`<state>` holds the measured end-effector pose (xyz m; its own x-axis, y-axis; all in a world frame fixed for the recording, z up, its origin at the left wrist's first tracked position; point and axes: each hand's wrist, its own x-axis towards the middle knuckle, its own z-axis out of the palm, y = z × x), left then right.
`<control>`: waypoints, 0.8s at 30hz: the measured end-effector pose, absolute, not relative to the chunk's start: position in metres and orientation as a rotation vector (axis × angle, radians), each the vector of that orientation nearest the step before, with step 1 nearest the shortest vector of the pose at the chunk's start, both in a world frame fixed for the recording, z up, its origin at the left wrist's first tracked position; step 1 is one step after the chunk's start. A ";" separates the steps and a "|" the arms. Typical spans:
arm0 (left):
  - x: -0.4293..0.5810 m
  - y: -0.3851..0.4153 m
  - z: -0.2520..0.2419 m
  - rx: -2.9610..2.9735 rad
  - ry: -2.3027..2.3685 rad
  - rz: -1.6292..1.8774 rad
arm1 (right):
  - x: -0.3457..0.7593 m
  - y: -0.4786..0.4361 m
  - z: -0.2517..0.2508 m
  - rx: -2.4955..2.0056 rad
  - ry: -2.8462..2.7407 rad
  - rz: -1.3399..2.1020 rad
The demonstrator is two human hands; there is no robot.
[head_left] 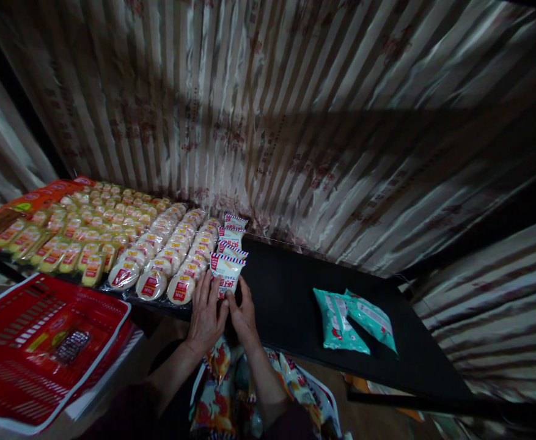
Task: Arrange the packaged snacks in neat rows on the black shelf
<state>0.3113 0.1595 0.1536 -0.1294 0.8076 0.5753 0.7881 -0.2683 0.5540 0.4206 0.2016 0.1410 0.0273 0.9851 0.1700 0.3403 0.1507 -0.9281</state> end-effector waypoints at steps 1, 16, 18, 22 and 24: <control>0.311 0.162 0.153 2.051 1.884 1.402 | 0.421 0.202 0.141 -1.340 -1.467 0.878; 0.314 0.175 0.142 2.045 1.979 1.382 | 0.423 0.263 0.154 -1.283 -1.381 0.885; 0.316 0.175 0.142 2.052 1.996 1.374 | 0.423 0.270 0.158 -1.293 -1.384 0.939; 0.319 0.176 0.141 2.044 2.020 1.352 | 0.421 0.279 0.166 -1.259 -1.282 1.150; 0.321 0.177 0.140 2.041 2.033 1.340 | 0.419 0.281 0.170 -1.243 -1.214 1.210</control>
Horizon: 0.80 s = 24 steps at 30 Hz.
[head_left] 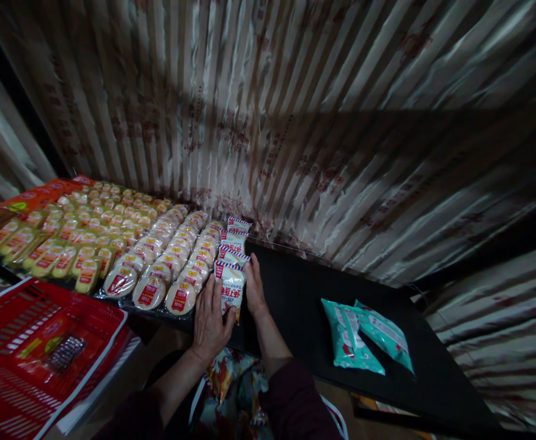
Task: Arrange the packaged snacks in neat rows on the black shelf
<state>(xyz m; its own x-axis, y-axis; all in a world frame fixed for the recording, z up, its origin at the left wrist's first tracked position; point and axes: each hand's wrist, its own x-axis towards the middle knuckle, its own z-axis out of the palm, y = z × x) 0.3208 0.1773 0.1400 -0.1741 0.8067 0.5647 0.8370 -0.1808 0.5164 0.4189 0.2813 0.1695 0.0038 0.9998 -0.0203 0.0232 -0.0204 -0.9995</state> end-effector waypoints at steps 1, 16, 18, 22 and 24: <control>0.321 0.178 0.140 -1.995 -1.991 -1.304 | 0.418 0.282 0.171 -1.245 -1.192 1.223; 0.323 0.181 0.141 -1.975 -1.988 -1.236 | 0.416 0.297 0.165 -1.256 -1.155 1.246; 0.323 0.181 0.141 -1.961 -2.006 -1.228 | 0.415 0.297 0.164 -1.250 -1.157 1.244; 0.324 0.179 0.140 -1.909 -1.976 -1.228 | 0.416 0.288 0.169 -1.250 -1.158 1.166; 0.324 0.178 0.140 -1.889 -1.950 -1.229 | 0.417 0.281 0.170 -1.227 -1.155 1.139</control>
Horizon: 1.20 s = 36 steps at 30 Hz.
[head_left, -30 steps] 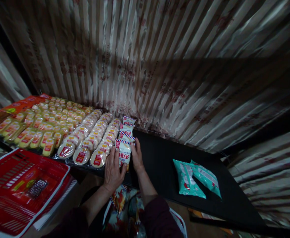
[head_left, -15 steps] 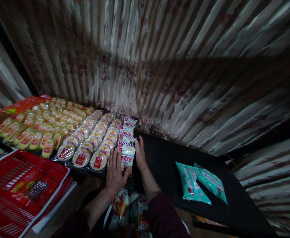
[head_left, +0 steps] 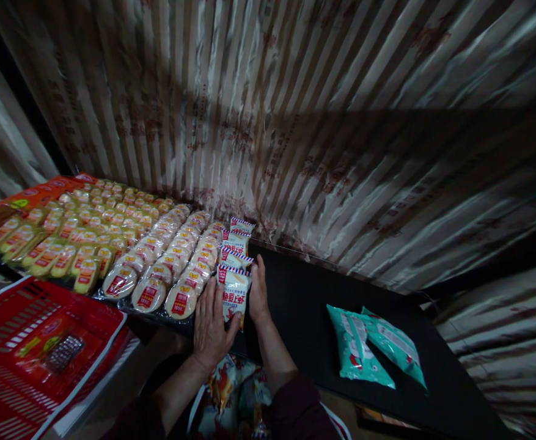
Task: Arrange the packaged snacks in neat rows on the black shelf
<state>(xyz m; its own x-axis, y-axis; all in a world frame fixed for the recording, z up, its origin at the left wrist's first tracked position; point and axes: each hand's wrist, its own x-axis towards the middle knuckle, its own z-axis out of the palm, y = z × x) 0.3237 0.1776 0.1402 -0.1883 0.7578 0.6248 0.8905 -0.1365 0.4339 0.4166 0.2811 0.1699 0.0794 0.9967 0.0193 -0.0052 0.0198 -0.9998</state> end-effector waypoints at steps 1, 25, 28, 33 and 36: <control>0.324 0.177 0.140 -1.888 -1.935 -1.229 | 0.417 0.278 0.169 -1.210 -1.150 1.137; 0.332 0.134 0.154 -1.991 -1.821 -1.354 | 0.422 0.193 0.194 -1.362 -1.375 0.880; 0.346 0.119 0.159 -2.063 -1.814 -1.413 | 0.422 0.177 0.197 -1.349 -1.338 0.888; 0.363 0.091 0.163 -2.222 -1.712 -1.493 | 0.437 0.141 0.200 -1.358 -1.335 0.838; 0.369 0.070 0.160 -2.349 -1.708 -1.500 | 0.451 0.115 0.198 -1.354 -1.337 0.799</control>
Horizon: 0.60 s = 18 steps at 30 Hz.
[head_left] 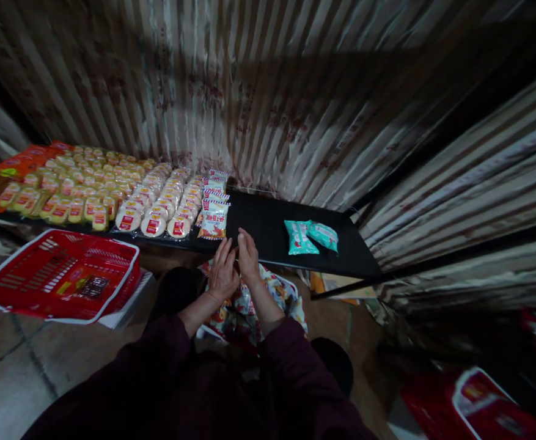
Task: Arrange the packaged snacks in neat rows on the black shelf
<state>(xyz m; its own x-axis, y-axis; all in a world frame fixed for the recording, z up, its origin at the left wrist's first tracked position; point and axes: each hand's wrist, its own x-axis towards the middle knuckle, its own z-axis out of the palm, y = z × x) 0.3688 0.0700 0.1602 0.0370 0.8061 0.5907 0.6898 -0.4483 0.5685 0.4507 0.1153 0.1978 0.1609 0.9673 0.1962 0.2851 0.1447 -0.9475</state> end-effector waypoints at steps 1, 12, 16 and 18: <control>0.370 0.063 0.158 2.159 1.545 1.356 | 0.454 0.107 0.196 -1.354 -1.336 0.788; 0.381 0.023 0.154 2.063 1.369 1.113 | 0.468 0.042 0.175 -1.448 -1.235 0.833; 0.383 0.021 0.151 2.079 1.393 1.080 | 0.484 0.043 0.167 -1.427 -1.142 0.859; 0.385 0.020 0.148 2.057 1.391 1.085 | 0.494 0.046 0.166 -1.414 -1.082 0.879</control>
